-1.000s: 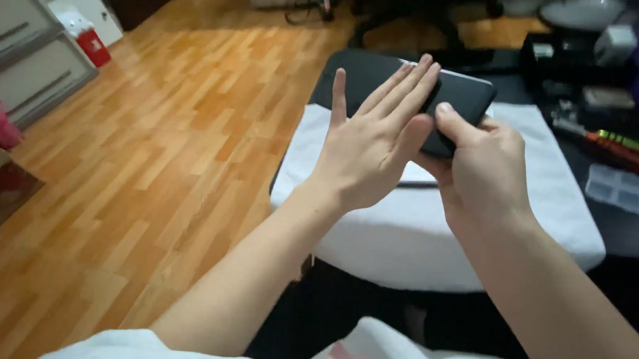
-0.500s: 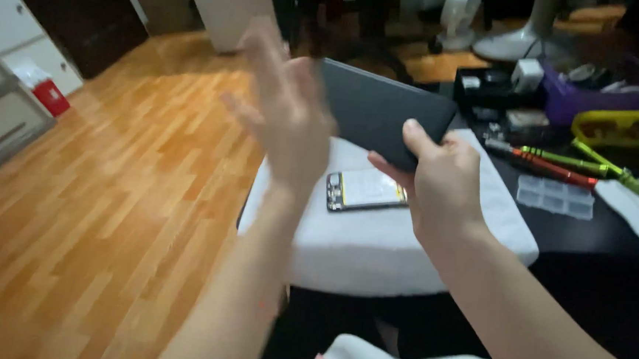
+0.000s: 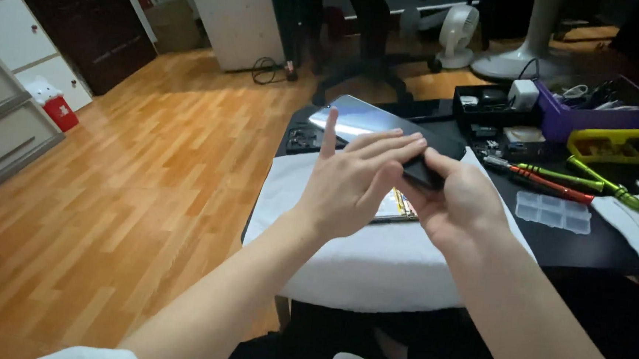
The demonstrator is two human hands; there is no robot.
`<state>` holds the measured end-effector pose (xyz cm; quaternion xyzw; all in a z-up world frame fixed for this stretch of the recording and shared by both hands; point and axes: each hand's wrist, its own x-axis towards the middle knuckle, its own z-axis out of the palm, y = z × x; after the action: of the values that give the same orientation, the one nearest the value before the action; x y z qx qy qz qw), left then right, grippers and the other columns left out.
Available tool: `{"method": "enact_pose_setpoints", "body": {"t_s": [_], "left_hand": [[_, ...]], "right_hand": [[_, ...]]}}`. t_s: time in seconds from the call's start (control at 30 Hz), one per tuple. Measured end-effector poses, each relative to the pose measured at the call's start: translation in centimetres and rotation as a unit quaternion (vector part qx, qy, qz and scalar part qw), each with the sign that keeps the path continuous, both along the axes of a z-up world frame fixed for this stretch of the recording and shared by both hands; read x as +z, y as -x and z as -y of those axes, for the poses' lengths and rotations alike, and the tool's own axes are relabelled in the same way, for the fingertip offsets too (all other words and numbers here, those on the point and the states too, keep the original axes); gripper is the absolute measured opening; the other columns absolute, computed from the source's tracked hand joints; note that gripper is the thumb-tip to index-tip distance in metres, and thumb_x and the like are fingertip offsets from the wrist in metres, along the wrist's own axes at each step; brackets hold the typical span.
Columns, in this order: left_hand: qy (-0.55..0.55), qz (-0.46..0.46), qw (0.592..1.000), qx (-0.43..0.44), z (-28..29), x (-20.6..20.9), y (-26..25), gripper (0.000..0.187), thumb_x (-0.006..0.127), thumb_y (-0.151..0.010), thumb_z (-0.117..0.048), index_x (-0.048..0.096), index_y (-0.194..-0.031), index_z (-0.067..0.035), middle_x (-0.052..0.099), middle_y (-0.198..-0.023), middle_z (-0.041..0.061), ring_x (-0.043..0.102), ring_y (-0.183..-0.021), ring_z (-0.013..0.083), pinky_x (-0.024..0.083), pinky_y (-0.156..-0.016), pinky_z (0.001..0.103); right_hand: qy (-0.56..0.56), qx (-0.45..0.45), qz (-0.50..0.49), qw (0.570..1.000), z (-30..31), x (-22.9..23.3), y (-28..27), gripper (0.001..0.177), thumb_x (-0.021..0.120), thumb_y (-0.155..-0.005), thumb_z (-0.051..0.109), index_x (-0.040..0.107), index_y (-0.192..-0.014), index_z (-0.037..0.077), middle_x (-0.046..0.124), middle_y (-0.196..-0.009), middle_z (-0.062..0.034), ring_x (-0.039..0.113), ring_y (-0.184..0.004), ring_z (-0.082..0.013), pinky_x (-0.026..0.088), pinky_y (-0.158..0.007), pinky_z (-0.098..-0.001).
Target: Disassembling a smartphone to access internal components and screen connectors using a screwdriver and prying tools.
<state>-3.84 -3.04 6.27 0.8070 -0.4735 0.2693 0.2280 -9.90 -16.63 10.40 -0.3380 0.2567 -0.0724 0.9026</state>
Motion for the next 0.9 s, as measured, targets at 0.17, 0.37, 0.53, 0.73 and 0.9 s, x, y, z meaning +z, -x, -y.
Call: {"method": "enact_pose_setpoints", "body": {"t_s": [0.17,0.37,0.53,0.73,0.9], "left_hand": [[0.056,-0.022,0.998,0.011,-0.2,-1.0,-2.0,0.073,0.006,-0.106,-0.054,0.064,-0.138,-0.025,0.069,-0.138,-0.001,0.056,-0.139,0.018,-0.018,-0.123,0.059],[0.078,-0.072,0.993,0.056,-2.1,-2.1,-4.3,0.065,0.008,-0.108,-0.054,0.06,-0.143,-0.034,0.064,-0.145,-0.009,0.051,-0.143,0.0121,-0.018,-0.124,0.062],[0.087,-0.139,0.981,0.105,-3.5,-2.9,-5.9,0.072,0.001,-0.106,-0.055,0.059,-0.142,-0.037,0.064,-0.143,-0.012,0.05,-0.142,0.0107,-0.018,-0.123,0.062],[0.133,-0.172,0.965,0.147,-4.4,-2.1,-7.2,0.078,-0.001,-0.104,-0.058,0.065,-0.138,-0.033,0.066,-0.141,-0.008,0.045,-0.147,0.0153,-0.018,-0.123,0.061],[0.172,-0.241,0.904,0.308,-5.9,-1.2,-7.2,0.105,-0.016,-0.094,-0.068,0.058,-0.146,-0.014,0.063,-0.144,-0.002,0.019,-0.157,0.0183,-0.015,-0.124,0.062]], "right_hand": [[-0.017,0.025,0.095,0.995,2.5,-3.8,-2.6,0.034,0.053,-0.103,0.01,0.049,-0.132,-0.006,0.061,-0.131,-0.0229,0.071,-0.112,-0.037,0.062,-0.097,-0.0515],[0.034,0.007,0.115,0.993,2.0,-3.2,-1.7,0.039,0.053,-0.102,0.006,0.037,-0.132,-0.012,0.05,-0.121,-0.0254,0.072,-0.103,-0.047,0.064,-0.09,-0.0586],[0.027,-0.006,0.098,0.995,1.1,-3.0,-1.4,0.038,0.056,-0.1,0.003,0.037,-0.129,-0.013,0.051,-0.121,-0.0271,0.072,-0.104,-0.0466,0.064,-0.09,-0.0584],[0.036,-0.022,0.115,0.993,0.6,-2.7,-1.1,0.045,0.057,-0.098,0.001,0.035,-0.135,-0.014,0.047,-0.123,-0.0275,0.07,-0.103,-0.0445,0.064,-0.089,-0.0603],[0.061,-0.079,0.178,0.979,1.2,-0.7,-0.3,0.056,0.06,-0.099,0.008,0.027,-0.139,-0.011,0.039,-0.135,-0.031,0.07,-0.112,-0.0506,0.067,-0.089,-0.0633]]}}
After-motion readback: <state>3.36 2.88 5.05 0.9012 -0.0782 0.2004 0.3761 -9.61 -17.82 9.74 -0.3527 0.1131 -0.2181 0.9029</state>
